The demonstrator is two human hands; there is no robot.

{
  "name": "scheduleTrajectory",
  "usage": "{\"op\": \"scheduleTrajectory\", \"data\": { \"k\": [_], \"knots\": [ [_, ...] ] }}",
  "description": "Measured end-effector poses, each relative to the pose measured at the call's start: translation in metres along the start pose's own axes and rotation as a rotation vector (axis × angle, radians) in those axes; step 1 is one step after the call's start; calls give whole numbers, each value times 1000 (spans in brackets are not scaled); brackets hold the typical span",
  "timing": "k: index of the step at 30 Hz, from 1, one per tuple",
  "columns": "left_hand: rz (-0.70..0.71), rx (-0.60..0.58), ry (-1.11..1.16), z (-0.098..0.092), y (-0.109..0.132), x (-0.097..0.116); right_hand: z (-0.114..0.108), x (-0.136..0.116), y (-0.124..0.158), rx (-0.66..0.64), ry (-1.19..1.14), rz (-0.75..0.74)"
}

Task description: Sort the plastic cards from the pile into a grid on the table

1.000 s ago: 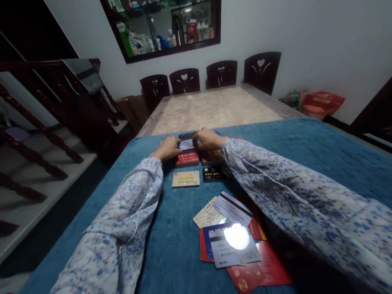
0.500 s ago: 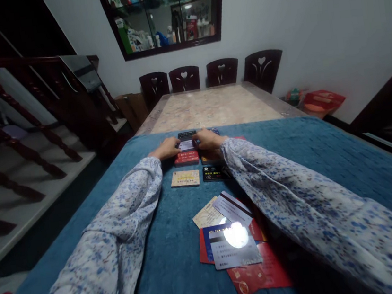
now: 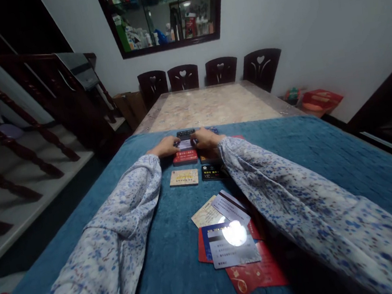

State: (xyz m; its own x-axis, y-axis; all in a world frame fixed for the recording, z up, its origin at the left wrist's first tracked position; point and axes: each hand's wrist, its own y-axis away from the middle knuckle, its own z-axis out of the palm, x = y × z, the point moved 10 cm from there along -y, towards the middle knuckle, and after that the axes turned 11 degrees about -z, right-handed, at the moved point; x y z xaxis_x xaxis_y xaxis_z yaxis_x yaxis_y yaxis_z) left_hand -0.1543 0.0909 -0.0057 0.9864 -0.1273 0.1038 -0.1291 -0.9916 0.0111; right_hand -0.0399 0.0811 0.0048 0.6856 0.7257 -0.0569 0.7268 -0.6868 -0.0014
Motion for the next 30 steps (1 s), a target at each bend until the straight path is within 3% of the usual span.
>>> {"op": "scheduleTrajectory", "data": {
  "k": [17, 24, 30],
  "knots": [
    [-28, -32, 20, 0, 2, 0, -4, 0, 3, -4, 30, -21],
    [-9, 235, 49, -19, 19, 3, -18, -2, 12, 89, 90, -91],
    [59, 367, 67, -37, 49, 24, -38, -12, 36, 155, 131, -131]
  ]
}}
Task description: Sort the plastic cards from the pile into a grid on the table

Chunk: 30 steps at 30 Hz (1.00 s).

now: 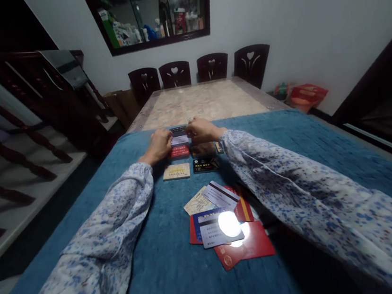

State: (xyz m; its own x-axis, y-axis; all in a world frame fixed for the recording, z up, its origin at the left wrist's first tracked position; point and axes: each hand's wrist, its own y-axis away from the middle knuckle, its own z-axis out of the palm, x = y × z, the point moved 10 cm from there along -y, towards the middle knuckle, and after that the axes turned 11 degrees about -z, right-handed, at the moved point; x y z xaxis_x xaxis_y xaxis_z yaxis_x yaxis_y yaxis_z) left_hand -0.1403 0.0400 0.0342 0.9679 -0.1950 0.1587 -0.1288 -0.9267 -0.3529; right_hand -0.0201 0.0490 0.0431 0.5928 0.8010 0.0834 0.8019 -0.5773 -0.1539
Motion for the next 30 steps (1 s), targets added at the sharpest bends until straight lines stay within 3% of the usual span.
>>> {"op": "scheduleTrajectory", "data": {
  "k": [7, 17, 30],
  "knots": [
    [43, 66, 17, -12, 23, 31, -20, -7, 29, 67, 27, -4],
    [126, 100, 30, -16, 53, 66, -26, -12, 74, 114, 60, -9],
    [223, 133, 136, -23, 93, 119, -32, -18, 162, 118, 72, 37]
  ]
}}
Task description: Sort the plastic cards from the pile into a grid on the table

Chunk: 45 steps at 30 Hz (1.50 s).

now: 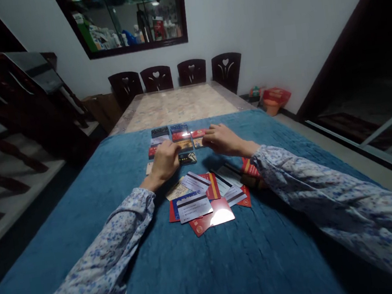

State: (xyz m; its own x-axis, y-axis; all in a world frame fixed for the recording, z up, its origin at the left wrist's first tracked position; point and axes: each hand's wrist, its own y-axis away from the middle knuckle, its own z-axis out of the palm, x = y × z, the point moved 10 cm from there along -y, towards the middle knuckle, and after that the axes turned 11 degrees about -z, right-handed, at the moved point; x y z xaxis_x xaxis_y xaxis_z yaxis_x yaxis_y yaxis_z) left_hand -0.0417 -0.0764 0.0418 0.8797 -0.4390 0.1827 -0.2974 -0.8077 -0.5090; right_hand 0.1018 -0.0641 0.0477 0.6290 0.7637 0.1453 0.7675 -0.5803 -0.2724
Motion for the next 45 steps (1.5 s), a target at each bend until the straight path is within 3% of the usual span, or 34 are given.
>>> {"op": "scheduleTrajectory", "data": {
  "k": [8, 14, 22, 27, 31, 39, 45],
  "knots": [
    [121, 7, 61, 6, 9, 54, -3, 6, 54, 5, 41, 41],
    [220, 12, 49, 12, 18, 94, -6, 11, 94, 81, 79, 24],
    [255, -197, -58, 29, 26, 144, -3, 18, 146, 106, 63, 77],
    [281, -370, -120, 48, 34, 176, 12, 31, 172, 93, -7, 154],
    [269, -439, -111, 63, 41, 199, 27, 34, 179, 63, -49, 169],
    [248, -459, -142, 85, 40, 217, 47, 37, 181, -70, -133, 185],
    [236, -471, -153, 83, 39, 213, 44, 37, 183, -101, -136, 172]
  ]
}}
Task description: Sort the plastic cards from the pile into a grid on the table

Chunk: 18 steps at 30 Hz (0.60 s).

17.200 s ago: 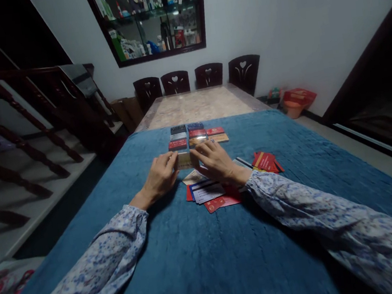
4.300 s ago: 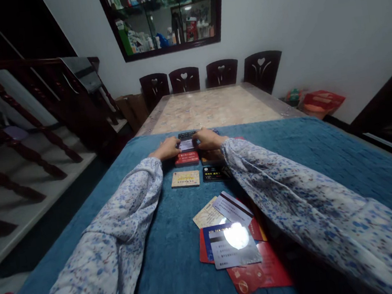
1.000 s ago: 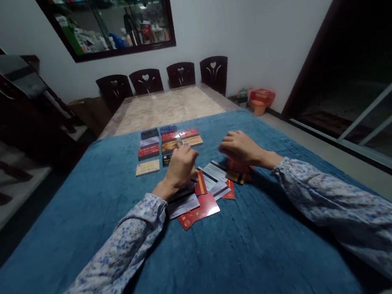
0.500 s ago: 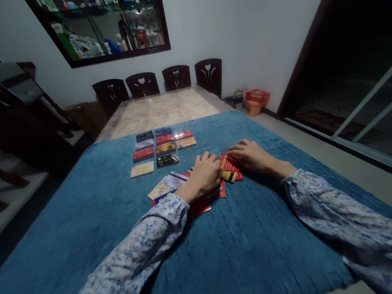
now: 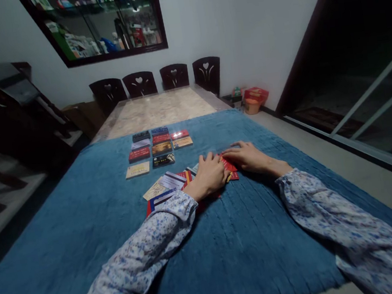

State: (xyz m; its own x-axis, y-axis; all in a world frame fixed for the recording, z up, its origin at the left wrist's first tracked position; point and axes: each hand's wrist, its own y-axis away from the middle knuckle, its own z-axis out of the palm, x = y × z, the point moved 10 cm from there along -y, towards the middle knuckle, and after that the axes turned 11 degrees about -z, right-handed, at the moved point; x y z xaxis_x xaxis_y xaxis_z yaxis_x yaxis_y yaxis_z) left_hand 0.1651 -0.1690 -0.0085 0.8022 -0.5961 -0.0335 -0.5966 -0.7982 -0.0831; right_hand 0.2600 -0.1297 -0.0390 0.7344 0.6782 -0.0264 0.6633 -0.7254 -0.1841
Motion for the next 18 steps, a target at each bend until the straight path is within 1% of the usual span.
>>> {"op": "scheduleTrajectory", "data": {
  "k": [7, 11, 15, 18],
  "knots": [
    [-21, -25, 35, 1, 5, -14, -10, -12, -1, 46, -28, -55],
    [-23, -30, 68, 2, 7, -18, -11, -16, -2, 47, -73, -88],
    [-27, -8, 67, 2, 8, -20, -12, -17, 0, 37, -100, -94],
    [9, 20, 38, 4, 8, -18, -14, -19, 1, 44, -123, -113]
  ]
}}
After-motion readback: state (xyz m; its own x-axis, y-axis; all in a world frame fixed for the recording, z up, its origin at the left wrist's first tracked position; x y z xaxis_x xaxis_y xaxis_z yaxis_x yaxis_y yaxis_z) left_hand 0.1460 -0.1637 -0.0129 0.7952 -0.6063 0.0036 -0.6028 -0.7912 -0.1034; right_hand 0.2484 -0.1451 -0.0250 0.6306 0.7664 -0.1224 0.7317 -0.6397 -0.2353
